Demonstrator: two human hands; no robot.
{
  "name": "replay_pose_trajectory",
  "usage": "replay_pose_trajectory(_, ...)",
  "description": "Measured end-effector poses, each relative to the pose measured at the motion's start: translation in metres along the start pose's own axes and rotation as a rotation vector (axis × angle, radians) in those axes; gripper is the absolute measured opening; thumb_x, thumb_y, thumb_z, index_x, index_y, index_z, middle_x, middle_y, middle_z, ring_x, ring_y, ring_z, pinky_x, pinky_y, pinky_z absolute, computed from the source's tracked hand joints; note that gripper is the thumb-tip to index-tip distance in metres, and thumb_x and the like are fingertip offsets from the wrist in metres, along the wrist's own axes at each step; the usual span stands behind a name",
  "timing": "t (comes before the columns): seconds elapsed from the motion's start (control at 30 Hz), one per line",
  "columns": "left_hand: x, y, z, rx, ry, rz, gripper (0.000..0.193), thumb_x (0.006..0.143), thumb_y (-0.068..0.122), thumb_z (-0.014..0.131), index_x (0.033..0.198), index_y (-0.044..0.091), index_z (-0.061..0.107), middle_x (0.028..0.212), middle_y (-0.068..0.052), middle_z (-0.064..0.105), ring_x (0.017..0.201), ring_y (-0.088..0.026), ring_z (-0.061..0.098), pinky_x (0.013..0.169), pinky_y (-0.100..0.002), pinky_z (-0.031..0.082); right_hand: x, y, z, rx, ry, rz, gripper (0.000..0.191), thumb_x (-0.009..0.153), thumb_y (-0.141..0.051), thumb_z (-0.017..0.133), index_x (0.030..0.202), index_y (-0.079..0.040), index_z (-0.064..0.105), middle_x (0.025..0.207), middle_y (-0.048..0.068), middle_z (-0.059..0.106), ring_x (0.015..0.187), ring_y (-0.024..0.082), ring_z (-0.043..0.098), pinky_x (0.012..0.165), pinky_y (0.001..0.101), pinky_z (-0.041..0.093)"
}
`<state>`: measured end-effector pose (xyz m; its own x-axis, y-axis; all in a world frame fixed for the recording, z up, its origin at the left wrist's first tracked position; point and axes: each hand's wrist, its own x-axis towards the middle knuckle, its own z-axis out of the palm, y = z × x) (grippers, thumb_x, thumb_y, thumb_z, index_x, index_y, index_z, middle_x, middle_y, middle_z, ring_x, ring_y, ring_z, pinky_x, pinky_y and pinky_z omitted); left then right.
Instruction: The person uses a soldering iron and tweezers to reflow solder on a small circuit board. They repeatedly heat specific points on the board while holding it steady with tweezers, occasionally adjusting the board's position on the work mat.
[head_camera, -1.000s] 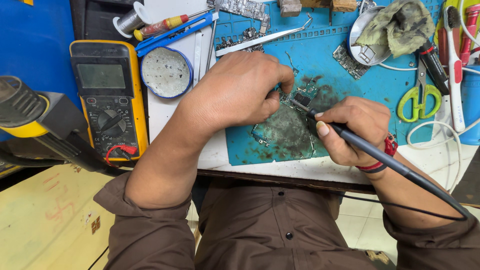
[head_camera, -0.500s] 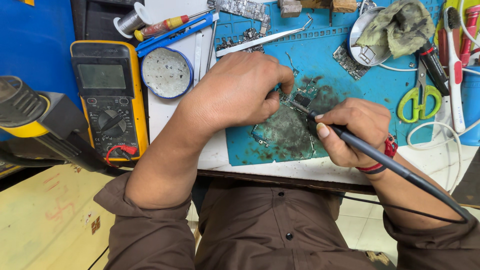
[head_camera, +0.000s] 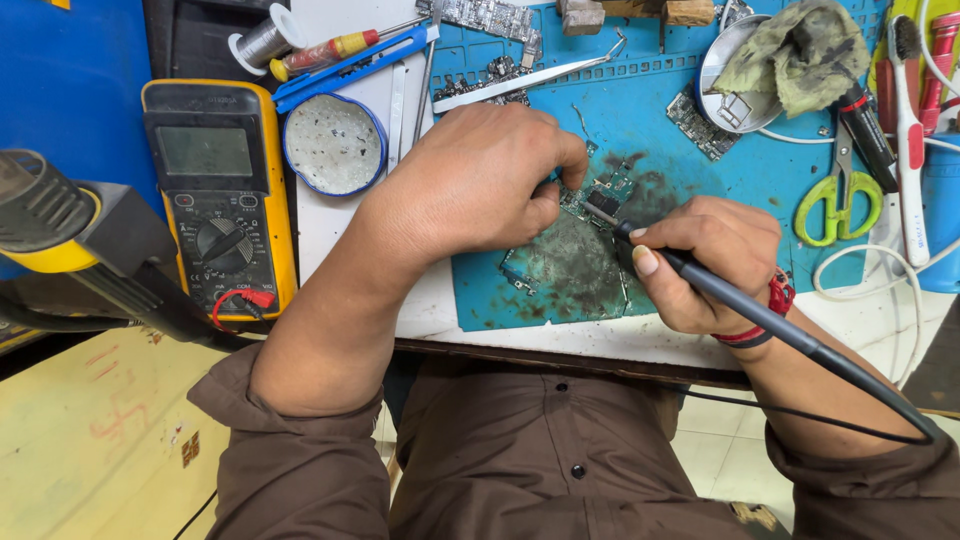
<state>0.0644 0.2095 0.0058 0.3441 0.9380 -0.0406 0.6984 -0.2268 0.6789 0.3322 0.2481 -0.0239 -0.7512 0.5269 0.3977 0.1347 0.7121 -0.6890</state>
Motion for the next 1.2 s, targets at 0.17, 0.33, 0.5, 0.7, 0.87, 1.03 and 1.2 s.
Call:
replay_pose_trajectory(0.17, 0.0001, -0.0005, -0.0001, -0.005, 0.012, 0.010, 0.017, 0.076, 0.011, 0.068, 0.092, 0.009, 0.075, 0.086, -0.014, 0.072, 0.085, -0.038, 0.068, 0.077, -0.050, 0.052, 0.0008, 0.0004, 0.0003, 0.014, 0.009, -0.010, 0.007, 0.093, -0.006, 0.070, 0.094, -0.003, 0.064, 0.078, 0.009, 0.068, 0.064, 0.022, 0.063, 0.055, 0.0308, 0.046)
replay_pose_trajectory(0.33, -0.0001, -0.0011, 0.0003, -0.004, 0.018, 0.013, 0.017, 0.076, 0.011, 0.069, 0.092, 0.009, 0.075, 0.086, -0.014, 0.072, 0.086, -0.038, 0.068, 0.078, -0.050, 0.052, 0.0013, -0.0002, -0.0002, -0.003, -0.006, -0.009, 0.006, 0.090, -0.005, 0.071, 0.092, -0.003, 0.066, 0.074, 0.008, 0.065, 0.060, 0.022, 0.061, 0.053, 0.0321, 0.044)
replay_pose_trajectory(0.5, 0.0002, -0.0018, 0.0005, -0.009, 0.018, 0.010, 0.017, 0.077, 0.012, 0.069, 0.092, 0.009, 0.075, 0.086, -0.014, 0.072, 0.086, -0.038, 0.068, 0.077, -0.050, 0.052, 0.0020, -0.0001, 0.0001, -0.003, -0.006, -0.017, 0.006, 0.091, -0.005, 0.071, 0.092, -0.004, 0.065, 0.076, 0.008, 0.066, 0.061, 0.022, 0.061, 0.054, 0.0316, 0.045)
replay_pose_trajectory(0.7, 0.0004, -0.0020, 0.0013, -0.006, 0.015, 0.005, 0.017, 0.077, 0.012, 0.069, 0.092, 0.009, 0.075, 0.087, -0.014, 0.072, 0.086, -0.038, 0.068, 0.077, -0.051, 0.052, 0.0024, -0.0007, 0.0001, -0.005, -0.011, -0.011, 0.006, 0.089, -0.005, 0.071, 0.091, -0.004, 0.066, 0.074, 0.008, 0.066, 0.060, 0.022, 0.060, 0.053, 0.0317, 0.044)
replay_pose_trajectory(0.87, 0.0013, -0.0022, 0.0008, 0.002, 0.013, 0.010, 0.017, 0.077, 0.013, 0.069, 0.092, 0.009, 0.076, 0.086, -0.014, 0.072, 0.086, -0.038, 0.068, 0.077, -0.051, 0.052, 0.0030, -0.0006, -0.0012, -0.028, -0.021, -0.012, 0.005, 0.088, -0.005, 0.071, 0.090, -0.004, 0.067, 0.072, 0.008, 0.064, 0.059, 0.023, 0.059, 0.053, 0.0325, 0.043)
replay_pose_trajectory(1.03, 0.0006, -0.0010, 0.0012, 0.011, 0.016, 0.010, 0.017, 0.076, 0.013, 0.069, 0.091, 0.010, 0.076, 0.086, -0.015, 0.071, 0.085, -0.039, 0.067, 0.077, -0.051, 0.051, 0.0018, -0.0011, -0.0012, -0.014, -0.013, -0.013, 0.005, 0.089, -0.005, 0.070, 0.091, -0.004, 0.066, 0.075, 0.008, 0.066, 0.061, 0.023, 0.061, 0.054, 0.0322, 0.045)
replay_pose_trajectory(1.2, 0.0004, -0.0017, 0.0006, -0.002, 0.003, -0.001, 0.017, 0.076, 0.013, 0.068, 0.091, 0.010, 0.076, 0.086, -0.014, 0.071, 0.085, -0.038, 0.068, 0.077, -0.051, 0.052, -0.0002, -0.0026, -0.0033, -0.023, -0.011, 0.006, 0.005, 0.091, -0.005, 0.069, 0.093, -0.004, 0.065, 0.078, 0.009, 0.067, 0.062, 0.022, 0.061, 0.055, 0.0317, 0.045)
